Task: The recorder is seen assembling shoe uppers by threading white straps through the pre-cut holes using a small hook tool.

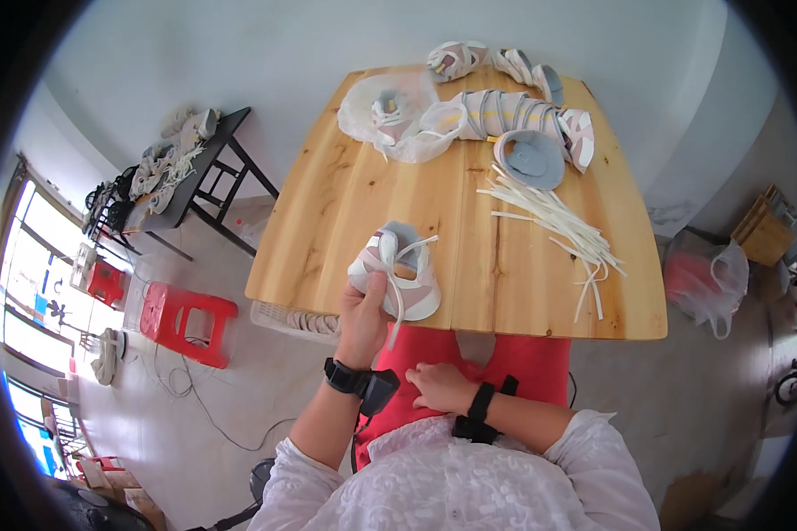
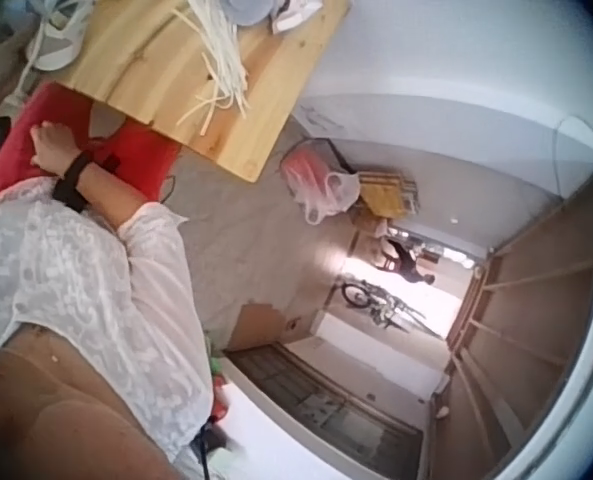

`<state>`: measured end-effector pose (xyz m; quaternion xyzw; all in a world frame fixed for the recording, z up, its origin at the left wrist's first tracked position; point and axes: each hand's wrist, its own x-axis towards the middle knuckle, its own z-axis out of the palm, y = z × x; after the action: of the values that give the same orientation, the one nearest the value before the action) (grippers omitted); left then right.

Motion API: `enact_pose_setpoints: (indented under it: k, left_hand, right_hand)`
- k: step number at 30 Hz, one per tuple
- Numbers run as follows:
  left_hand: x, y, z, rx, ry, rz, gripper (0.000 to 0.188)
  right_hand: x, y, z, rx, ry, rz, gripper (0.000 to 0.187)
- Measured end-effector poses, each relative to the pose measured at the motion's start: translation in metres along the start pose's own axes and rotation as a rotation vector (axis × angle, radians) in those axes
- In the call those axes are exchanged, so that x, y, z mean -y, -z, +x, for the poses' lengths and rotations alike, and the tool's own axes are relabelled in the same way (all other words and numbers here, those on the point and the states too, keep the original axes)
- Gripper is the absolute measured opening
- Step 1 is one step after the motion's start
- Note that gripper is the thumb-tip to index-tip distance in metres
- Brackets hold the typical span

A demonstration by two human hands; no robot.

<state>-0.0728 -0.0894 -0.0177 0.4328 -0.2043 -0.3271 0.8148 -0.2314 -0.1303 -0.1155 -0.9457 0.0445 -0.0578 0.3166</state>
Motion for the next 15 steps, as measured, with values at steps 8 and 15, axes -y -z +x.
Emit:
enact_pose_setpoints:
  k: [8, 15]
  left_hand:
    - [-0.007, -0.012, -0.008, 0.009, -0.056, 0.016, 0.02]
    - [-0.017, -0.027, -0.003, 0.034, -0.069, 0.051, 0.02]
  right_hand:
    - [-0.017, -0.024, 0.007, 0.573, 0.233, 0.65, 0.013]
    - [-0.01, -0.011, -0.002, 0.567, 0.145, 0.456, 0.013]
